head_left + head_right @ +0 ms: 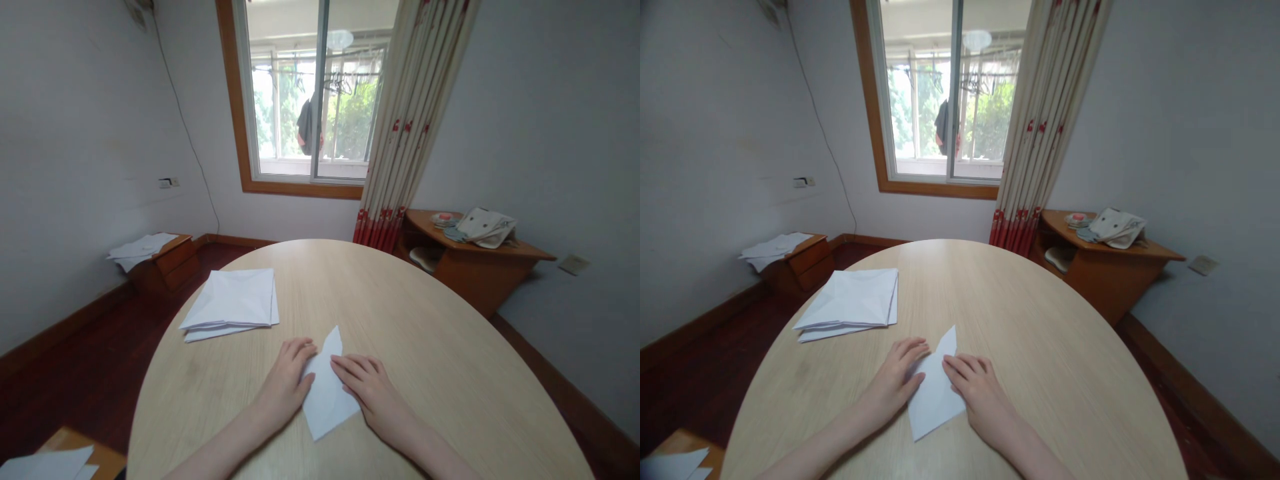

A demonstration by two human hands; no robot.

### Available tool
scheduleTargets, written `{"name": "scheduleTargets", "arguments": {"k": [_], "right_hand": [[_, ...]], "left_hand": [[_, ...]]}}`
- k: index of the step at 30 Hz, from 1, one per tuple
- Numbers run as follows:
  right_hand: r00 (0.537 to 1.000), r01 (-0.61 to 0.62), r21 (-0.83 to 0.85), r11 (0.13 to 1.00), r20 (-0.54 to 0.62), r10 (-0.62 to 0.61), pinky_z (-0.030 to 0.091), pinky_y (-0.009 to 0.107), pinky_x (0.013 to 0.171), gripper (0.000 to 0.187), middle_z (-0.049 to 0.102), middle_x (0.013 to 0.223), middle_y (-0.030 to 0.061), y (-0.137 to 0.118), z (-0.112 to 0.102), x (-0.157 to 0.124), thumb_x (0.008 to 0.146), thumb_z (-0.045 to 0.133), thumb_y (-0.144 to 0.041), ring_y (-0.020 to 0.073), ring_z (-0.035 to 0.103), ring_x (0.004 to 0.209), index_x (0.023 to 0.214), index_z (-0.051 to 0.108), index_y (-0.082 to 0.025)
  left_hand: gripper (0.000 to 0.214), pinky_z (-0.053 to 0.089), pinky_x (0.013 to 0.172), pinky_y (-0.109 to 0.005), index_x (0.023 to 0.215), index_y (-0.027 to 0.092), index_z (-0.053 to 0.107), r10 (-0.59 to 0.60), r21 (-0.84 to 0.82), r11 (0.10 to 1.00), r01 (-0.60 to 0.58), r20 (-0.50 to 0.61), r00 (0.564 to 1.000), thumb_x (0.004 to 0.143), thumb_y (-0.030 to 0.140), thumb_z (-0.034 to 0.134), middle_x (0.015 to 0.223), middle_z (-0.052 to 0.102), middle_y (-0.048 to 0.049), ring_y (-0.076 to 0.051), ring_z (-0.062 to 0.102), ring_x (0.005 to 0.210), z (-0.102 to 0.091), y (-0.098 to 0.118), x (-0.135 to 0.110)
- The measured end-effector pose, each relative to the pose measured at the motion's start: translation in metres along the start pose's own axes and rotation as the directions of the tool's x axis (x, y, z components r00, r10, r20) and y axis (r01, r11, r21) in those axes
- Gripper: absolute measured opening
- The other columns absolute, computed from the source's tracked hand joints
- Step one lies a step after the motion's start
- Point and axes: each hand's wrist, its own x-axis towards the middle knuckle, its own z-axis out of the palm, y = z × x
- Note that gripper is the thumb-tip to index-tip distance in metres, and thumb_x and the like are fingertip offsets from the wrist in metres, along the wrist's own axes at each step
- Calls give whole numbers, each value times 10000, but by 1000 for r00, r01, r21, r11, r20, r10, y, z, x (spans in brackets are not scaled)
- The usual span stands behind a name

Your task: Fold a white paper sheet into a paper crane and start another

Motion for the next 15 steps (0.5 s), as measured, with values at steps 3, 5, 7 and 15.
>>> {"name": "scheduleTargets", "arguments": {"k": [3, 5, 7, 15], "right_hand": [[1000, 16, 39, 999, -13, -15, 405, 463, 986, 708, 537, 1349, 72, 9, 1, -1, 733, 331, 110, 233, 476, 1194, 1336, 488, -225], [999, 29, 95, 995, -24, -27, 420, 432, 991, 726, 557, 1324, 80, 13, 2, -2, 706, 316, 116, 212, 490, 1181, 1326, 504, -211], [999, 36, 151, 988, -23, -33, 430, 400, 1000, 715, 567, 1311, 82, 15, 2, -2, 710, 314, 109, 194, 493, 1184, 1319, 515, -206], [998, -39, 270, 962, 50, 26, 393, 365, 1057, 541, 518, 1368, 68, 2, -14, -2, 869, 361, -20, 176, 446, 1250, 1355, 476, -227]], "left_hand": [[295, 444, 957, -336, 1090, 206, 619, 108, -74, 992, -99, 122, 987, 877, 72, 465, 1126, 613, -58, -192, 539, 1077, 1, 3, -1], [292, 458, 933, -311, 1086, 209, 640, 130, -76, 990, -119, 162, 978, 909, 84, 444, 1099, 634, -51, -182, 561, 1049, -1, 5, -1], [294, 455, 938, -303, 1105, 209, 644, 125, -67, 991, -114, 195, 973, 908, 90, 460, 1119, 633, -51, -181, 562, 1060, -5, 8, -1], [740, 443, 966, -385, 1228, 188, 597, 132, -102, 990, -102, 347, 928, 590, 482, 830, 1221, 596, -117, -280, 551, 1113, -28, 13, 4]]}}
